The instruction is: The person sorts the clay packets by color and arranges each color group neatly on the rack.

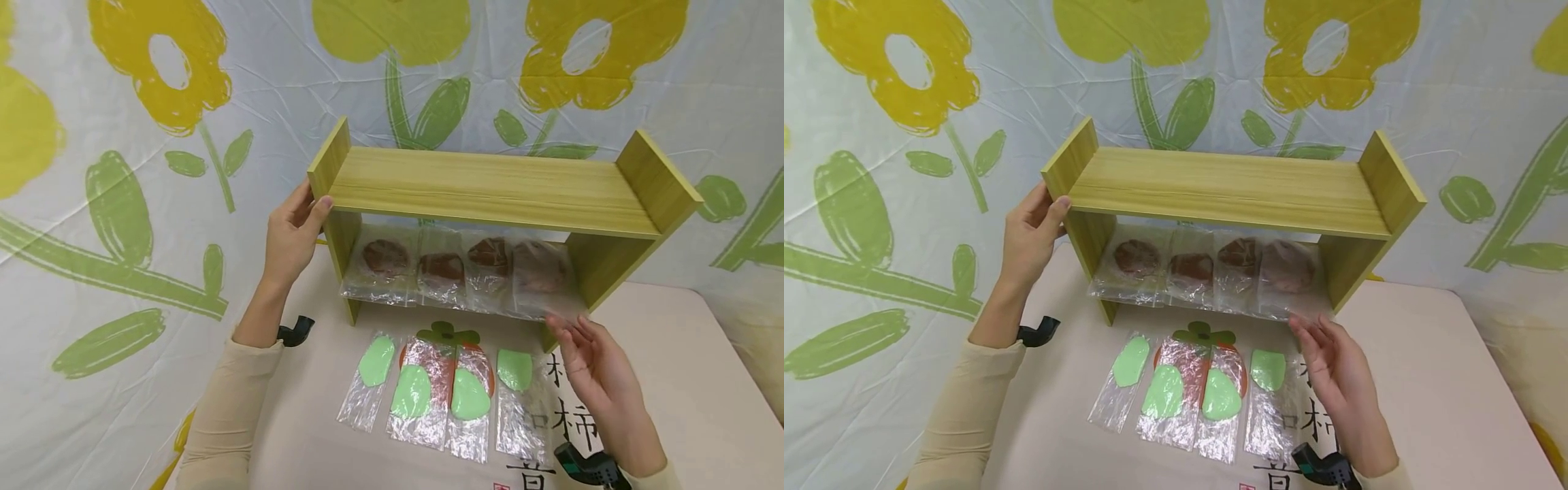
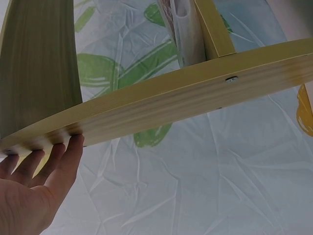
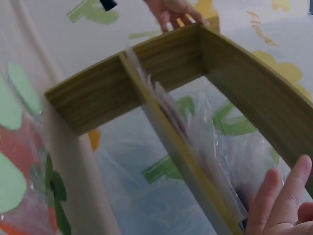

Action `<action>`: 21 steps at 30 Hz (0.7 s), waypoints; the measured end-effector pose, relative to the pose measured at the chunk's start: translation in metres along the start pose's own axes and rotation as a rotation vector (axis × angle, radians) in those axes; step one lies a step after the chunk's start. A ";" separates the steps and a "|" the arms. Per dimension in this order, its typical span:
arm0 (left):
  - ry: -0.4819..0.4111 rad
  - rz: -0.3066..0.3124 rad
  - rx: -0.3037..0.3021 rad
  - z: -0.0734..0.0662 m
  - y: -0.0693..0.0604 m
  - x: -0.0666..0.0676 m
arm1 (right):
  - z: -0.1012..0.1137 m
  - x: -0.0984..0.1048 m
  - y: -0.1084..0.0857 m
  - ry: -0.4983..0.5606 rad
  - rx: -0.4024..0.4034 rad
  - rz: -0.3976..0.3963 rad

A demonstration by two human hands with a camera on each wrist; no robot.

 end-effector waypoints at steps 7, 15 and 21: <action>-0.005 -0.007 -0.004 0.000 0.000 -0.001 | -0.005 0.001 -0.001 -0.371 -0.074 0.090; 0.001 -0.006 -0.010 -0.001 0.000 0.000 | 0.002 0.005 0.011 -0.374 -0.068 0.065; 0.012 -0.004 -0.009 -0.001 0.000 0.000 | 0.007 0.009 0.017 -0.336 -0.081 0.039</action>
Point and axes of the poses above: each hand's wrist, its own y-axis towards the middle knuckle, its own x-axis out of the back of the hand, z = x × y, the point moved 5 cm from there along y, towards the middle knuckle, and after that the axes turned 3 degrees about z, right-handed, at the moved point
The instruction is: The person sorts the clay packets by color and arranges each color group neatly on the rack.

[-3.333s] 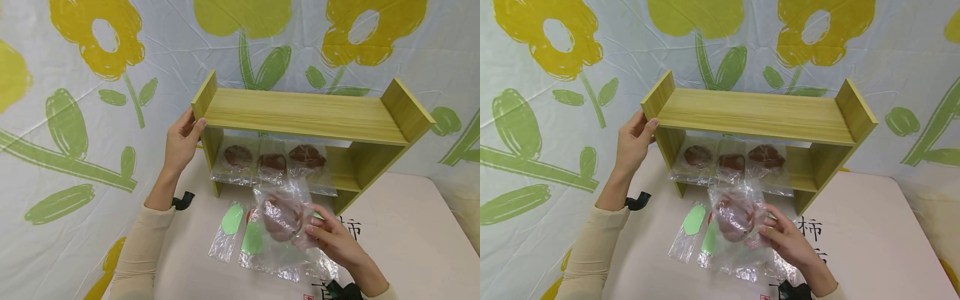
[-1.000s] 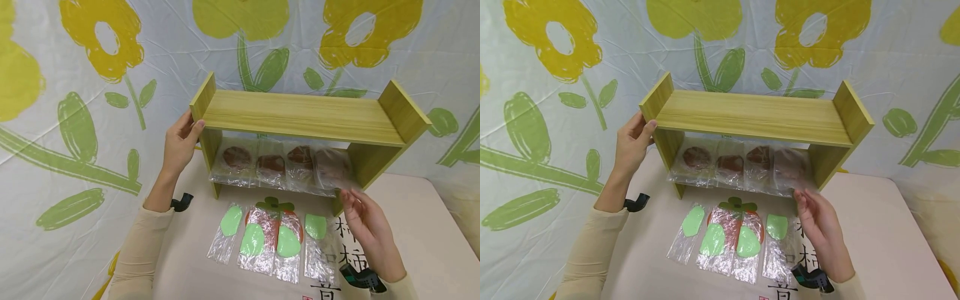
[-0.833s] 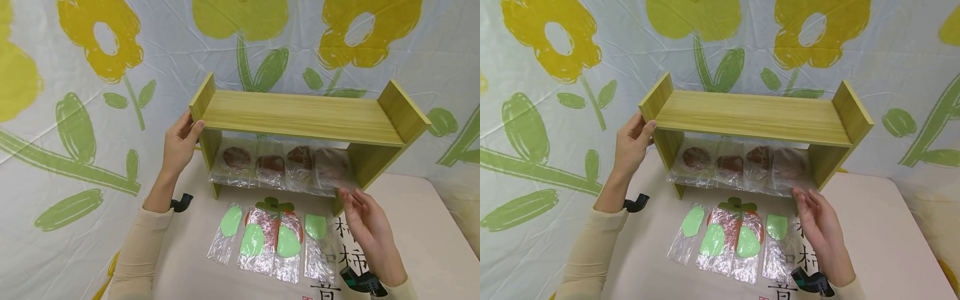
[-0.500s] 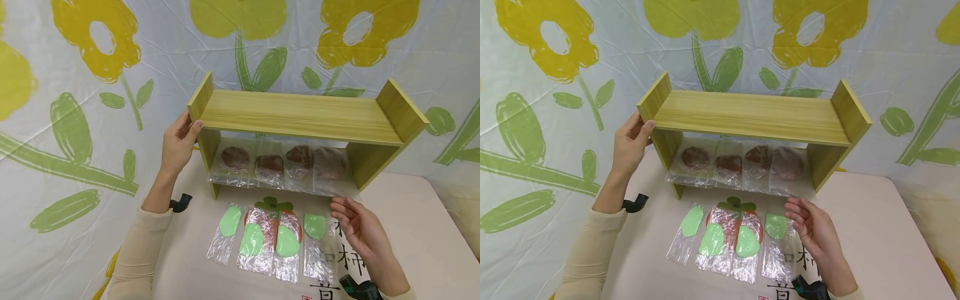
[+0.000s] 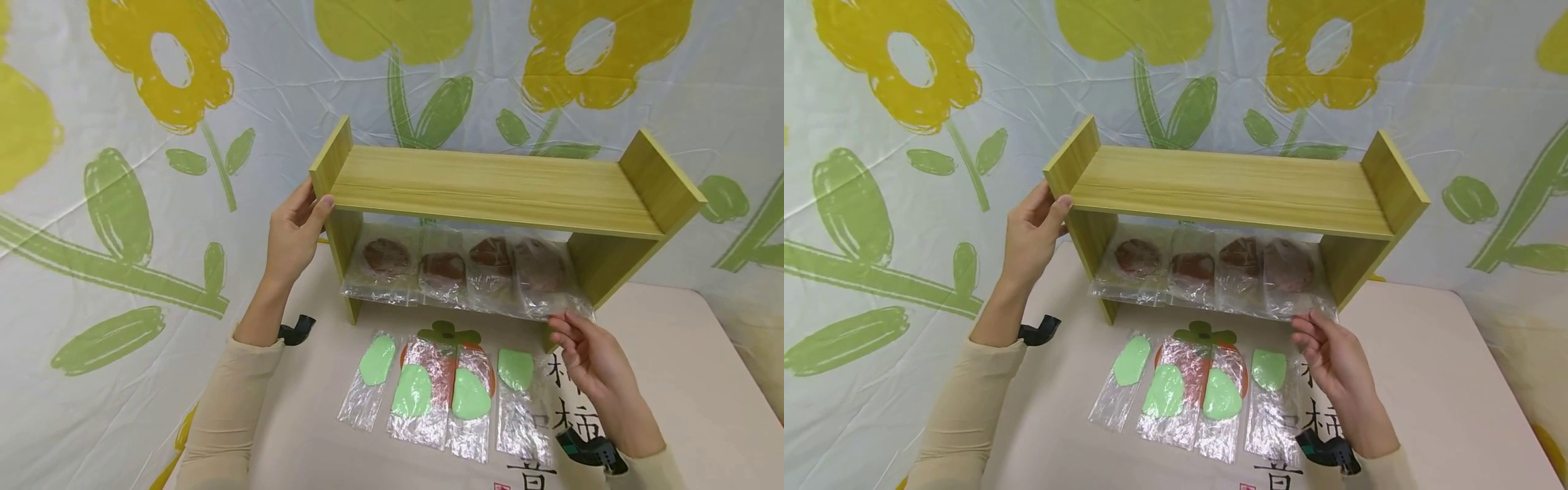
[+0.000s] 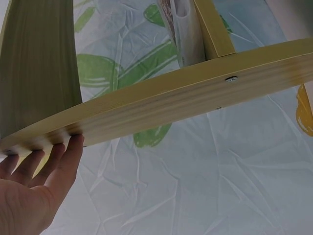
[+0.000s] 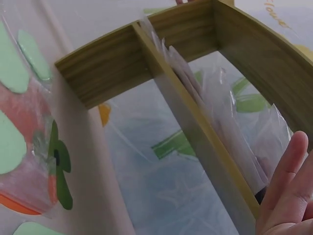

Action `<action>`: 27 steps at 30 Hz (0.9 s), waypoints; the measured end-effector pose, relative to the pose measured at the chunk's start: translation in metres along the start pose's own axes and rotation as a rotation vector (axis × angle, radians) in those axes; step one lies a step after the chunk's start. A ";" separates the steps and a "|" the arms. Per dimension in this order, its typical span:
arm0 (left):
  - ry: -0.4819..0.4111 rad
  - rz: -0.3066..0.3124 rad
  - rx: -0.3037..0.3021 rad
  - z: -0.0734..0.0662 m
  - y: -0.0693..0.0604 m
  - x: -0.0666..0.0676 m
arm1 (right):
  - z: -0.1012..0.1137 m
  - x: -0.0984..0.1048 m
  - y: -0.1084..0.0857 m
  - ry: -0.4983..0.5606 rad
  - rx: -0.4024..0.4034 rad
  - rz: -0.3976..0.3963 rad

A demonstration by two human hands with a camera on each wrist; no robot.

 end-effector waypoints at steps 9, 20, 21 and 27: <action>-0.006 0.000 -0.003 -0.001 0.000 0.000 | 0.003 0.001 0.006 0.045 -0.016 0.005; -0.017 -0.001 0.013 0.001 -0.001 0.000 | 0.002 0.006 0.002 -0.201 0.022 -0.080; -0.019 0.000 0.012 0.001 -0.001 0.000 | 0.001 0.007 0.000 -0.234 0.026 -0.085; -0.021 0.000 0.004 0.001 -0.001 0.000 | 0.002 0.011 -0.010 -0.443 0.029 -0.115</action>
Point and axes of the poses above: each hand's wrist, its own y-axis towards the middle knuckle, its own x-axis out of the back of the hand, z = x × y, the point moved 5 cm from there along y, towards the middle knuckle, and after that the axes turned 3 degrees about z, right-handed, at the moved point
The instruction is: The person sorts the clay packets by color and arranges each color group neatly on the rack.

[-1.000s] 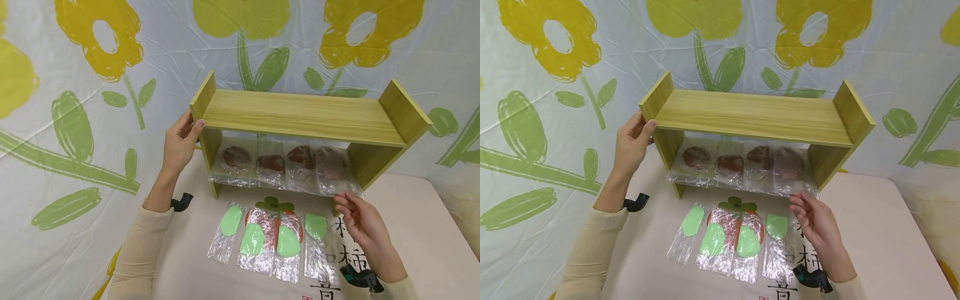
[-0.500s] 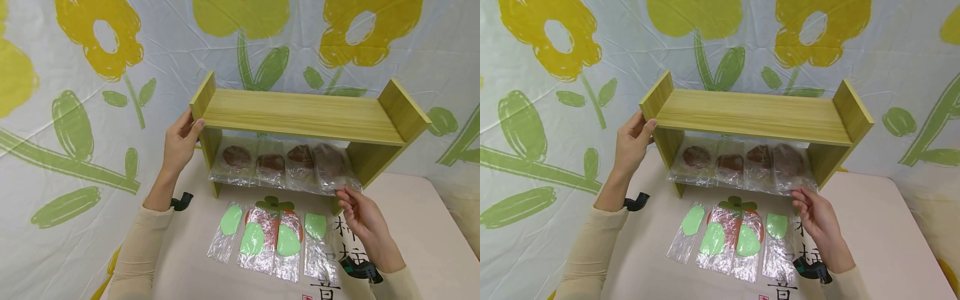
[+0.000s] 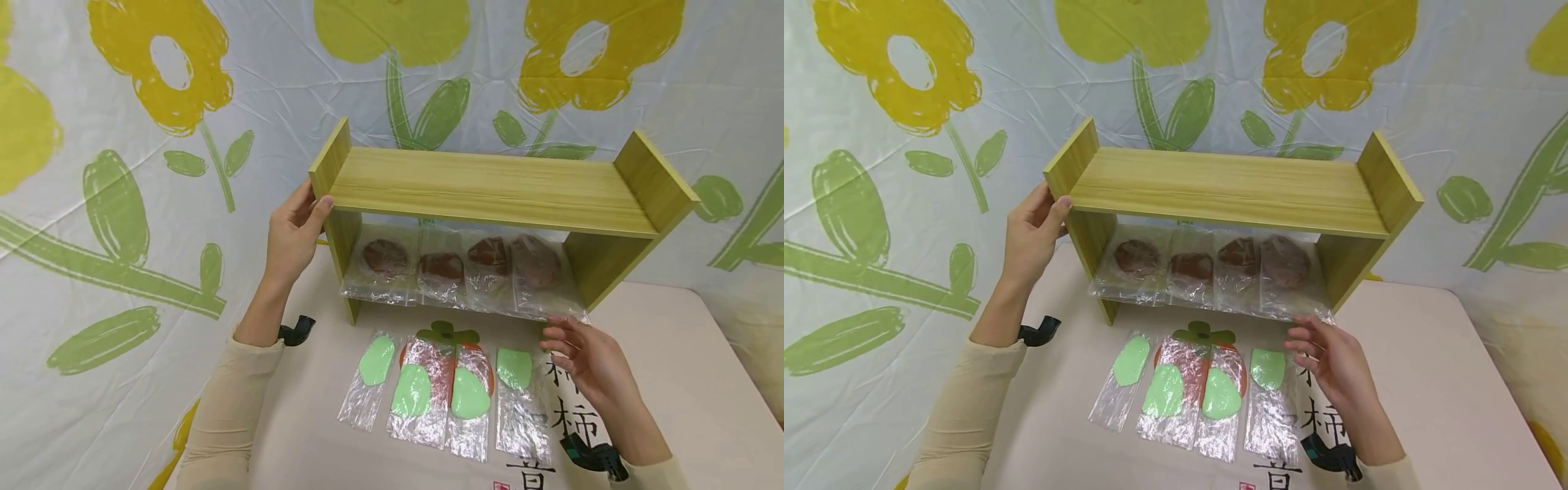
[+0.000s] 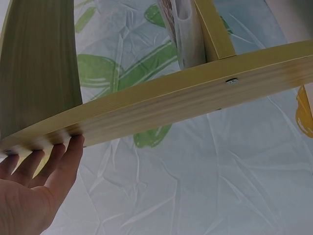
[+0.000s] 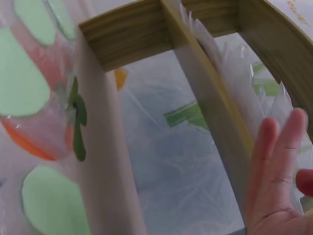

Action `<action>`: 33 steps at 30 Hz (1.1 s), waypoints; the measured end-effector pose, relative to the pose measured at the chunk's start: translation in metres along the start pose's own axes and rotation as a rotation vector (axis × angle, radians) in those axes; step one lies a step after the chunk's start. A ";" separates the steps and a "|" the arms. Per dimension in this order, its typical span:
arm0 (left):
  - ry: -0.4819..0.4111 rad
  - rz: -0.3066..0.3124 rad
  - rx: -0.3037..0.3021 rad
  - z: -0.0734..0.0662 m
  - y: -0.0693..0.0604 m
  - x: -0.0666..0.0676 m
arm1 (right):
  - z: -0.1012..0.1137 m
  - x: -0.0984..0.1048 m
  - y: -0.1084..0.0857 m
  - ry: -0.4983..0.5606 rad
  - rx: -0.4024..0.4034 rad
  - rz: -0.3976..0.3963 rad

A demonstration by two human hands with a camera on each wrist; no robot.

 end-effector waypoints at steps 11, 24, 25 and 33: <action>0.002 -0.003 -0.002 -0.001 0.000 0.000 | -0.016 0.015 -0.021 -0.497 0.022 -0.044; 0.014 -0.006 0.011 -0.003 0.000 0.001 | -0.049 0.054 -0.042 -0.837 -0.204 -0.261; 0.014 -0.007 0.012 -0.002 0.000 0.001 | -0.051 0.057 -0.043 -0.843 -0.228 -0.271; 0.037 -0.006 0.027 -0.001 0.000 0.002 | -0.062 0.070 -0.047 -0.843 -0.312 -0.294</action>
Point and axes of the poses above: each hand's wrist, its own y-axis towards the middle knuckle, its own x-axis out of the back of the hand, z = x × y, the point moved 5 cm from there along y, towards the middle knuckle, and after that the axes turned 3 degrees about z, right-handed, at the moved point
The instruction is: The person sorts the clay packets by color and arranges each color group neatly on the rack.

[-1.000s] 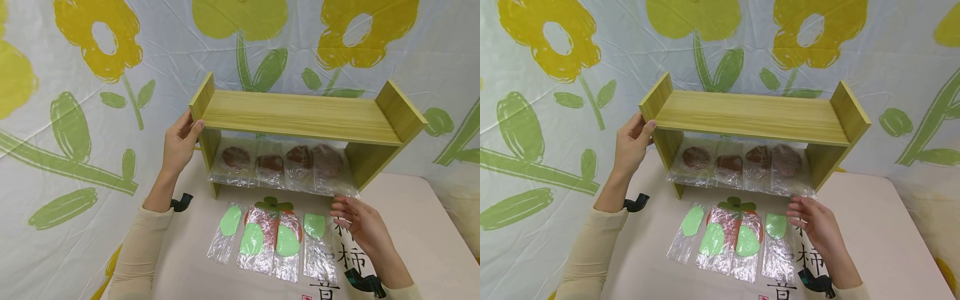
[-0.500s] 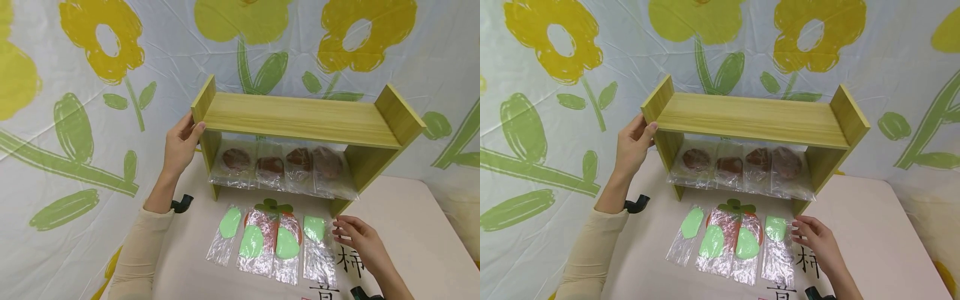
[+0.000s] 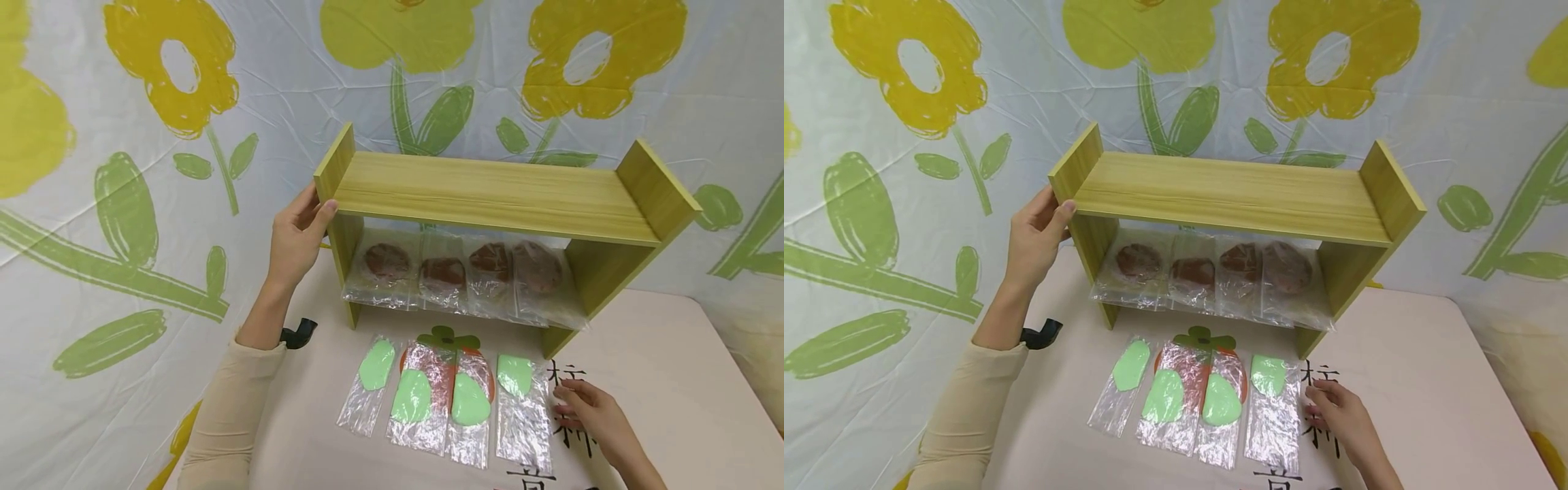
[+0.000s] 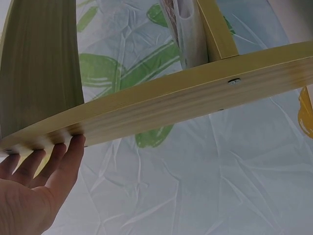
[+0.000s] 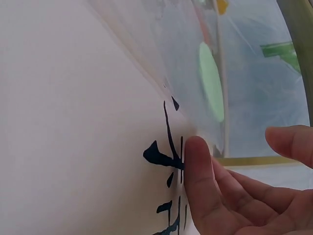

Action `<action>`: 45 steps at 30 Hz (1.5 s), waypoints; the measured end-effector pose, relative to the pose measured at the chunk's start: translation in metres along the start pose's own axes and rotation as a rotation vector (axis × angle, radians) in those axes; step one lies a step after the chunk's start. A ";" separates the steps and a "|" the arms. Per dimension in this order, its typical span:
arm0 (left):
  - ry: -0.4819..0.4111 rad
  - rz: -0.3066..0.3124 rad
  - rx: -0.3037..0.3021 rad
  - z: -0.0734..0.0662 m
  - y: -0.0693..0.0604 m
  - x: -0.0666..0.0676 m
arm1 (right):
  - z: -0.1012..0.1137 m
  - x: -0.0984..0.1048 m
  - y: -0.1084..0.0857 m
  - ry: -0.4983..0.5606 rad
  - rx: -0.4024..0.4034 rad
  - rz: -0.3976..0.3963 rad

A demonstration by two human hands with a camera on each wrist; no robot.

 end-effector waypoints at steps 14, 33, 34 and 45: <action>-0.006 0.007 -0.021 0.001 0.000 -0.001 | -0.005 -0.009 0.006 -0.002 -0.009 -0.028; -0.019 0.015 -0.015 0.002 -0.001 -0.001 | 0.000 -0.018 0.019 -0.425 0.043 -0.042; -0.017 0.014 -0.015 0.002 -0.001 -0.001 | 0.000 -0.019 0.019 -0.437 0.052 -0.042; -0.002 0.010 -0.015 0.001 0.000 0.000 | 0.006 -0.018 0.020 -0.340 0.040 -0.005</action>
Point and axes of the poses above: each hand's wrist, its own y-axis towards the middle knuckle, its own x-axis out of the back of the hand, z = x × y, the point moved 5 cm from there along y, towards the middle knuckle, and after that the axes turned 3 degrees about z, right-handed, at the moved point
